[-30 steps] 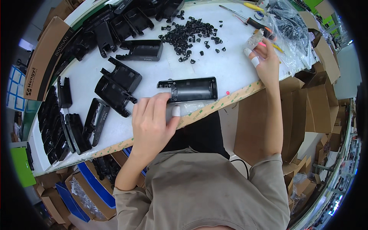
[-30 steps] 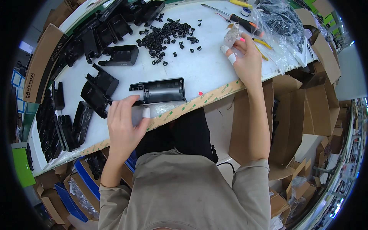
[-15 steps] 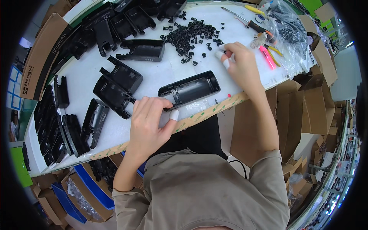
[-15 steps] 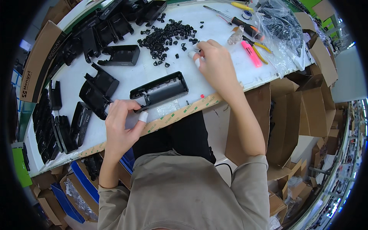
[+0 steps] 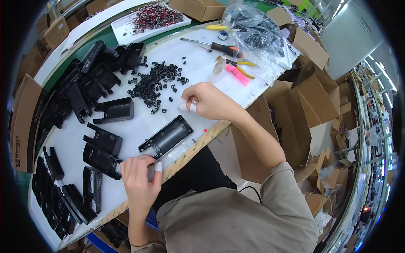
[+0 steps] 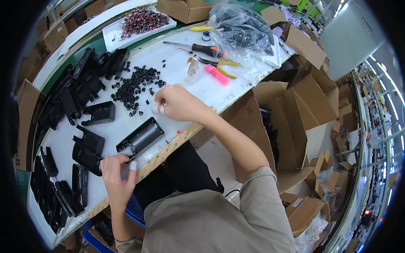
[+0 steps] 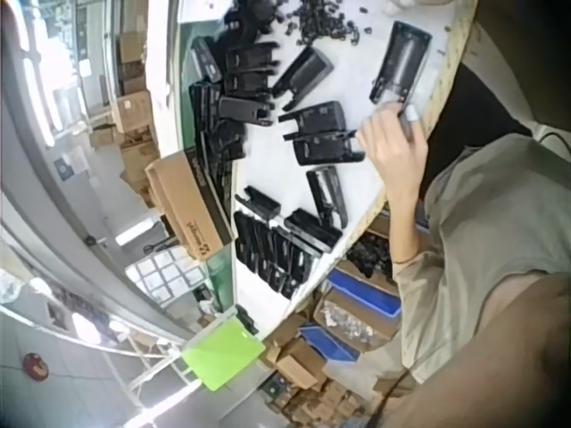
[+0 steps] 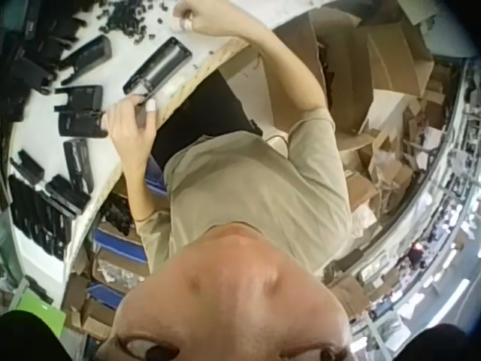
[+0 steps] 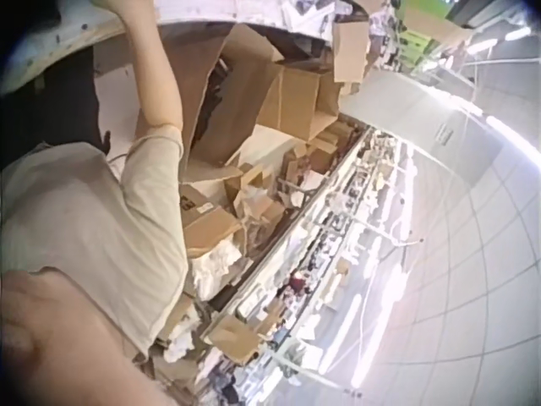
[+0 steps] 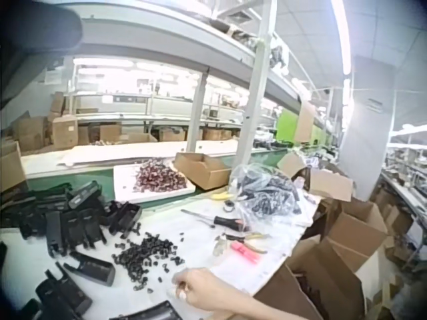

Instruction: The person assembles small plastic electronic housings by applying adhesive from a bottle and inserting small plastic parts into them by hand.

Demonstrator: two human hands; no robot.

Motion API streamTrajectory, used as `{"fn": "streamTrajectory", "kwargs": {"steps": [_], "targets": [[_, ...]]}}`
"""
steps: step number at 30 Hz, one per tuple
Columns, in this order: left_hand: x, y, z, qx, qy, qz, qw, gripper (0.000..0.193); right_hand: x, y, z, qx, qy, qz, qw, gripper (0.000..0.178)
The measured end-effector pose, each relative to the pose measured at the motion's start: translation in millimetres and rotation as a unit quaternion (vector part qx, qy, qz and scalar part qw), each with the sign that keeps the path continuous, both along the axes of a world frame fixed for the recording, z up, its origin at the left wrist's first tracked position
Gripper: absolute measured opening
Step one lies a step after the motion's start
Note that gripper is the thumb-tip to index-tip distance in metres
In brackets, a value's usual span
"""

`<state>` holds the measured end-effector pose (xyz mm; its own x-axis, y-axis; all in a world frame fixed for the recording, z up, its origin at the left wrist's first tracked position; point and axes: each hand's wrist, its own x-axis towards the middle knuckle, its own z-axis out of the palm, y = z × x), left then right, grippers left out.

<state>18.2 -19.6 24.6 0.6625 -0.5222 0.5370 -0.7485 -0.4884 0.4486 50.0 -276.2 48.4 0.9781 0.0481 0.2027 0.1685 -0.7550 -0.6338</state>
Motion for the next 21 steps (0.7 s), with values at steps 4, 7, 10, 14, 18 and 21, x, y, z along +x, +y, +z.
{"fn": "streamTrajectory", "kwargs": {"steps": [4,7,10,14,18,21], "targets": [[-0.5,1.1,0.9,-0.001,-0.006,-0.002,1.000,0.019,7.9,-4.2,-2.8,0.037,0.097,0.030,0.994,0.011],[0.7,0.1,-0.3,-0.004,-0.009,-0.008,1.000,0.019,11.1,-8.2,-1.5,0.017,0.087,0.008,0.996,0.011],[1.3,0.7,-1.5,-0.008,-0.012,-0.006,1.000,0.018,8.5,-7.4,0.8,-0.046,0.086,-0.002,0.995,0.013],[0.6,1.0,-2.4,-0.014,-0.016,-0.008,1.000,0.019,-2.2,2.3,0.9,-0.090,0.029,0.017,0.995,0.013],[1.3,1.7,-2.9,-0.011,-0.013,-0.009,1.000,0.019,-9.3,8.3,3.9,-0.155,0.011,0.018,0.988,0.018],[1.9,1.2,-3.4,-0.011,-0.010,-0.012,1.000,0.019,-10.7,10.3,7.4,-0.147,0.000,0.022,0.989,0.015]]}}
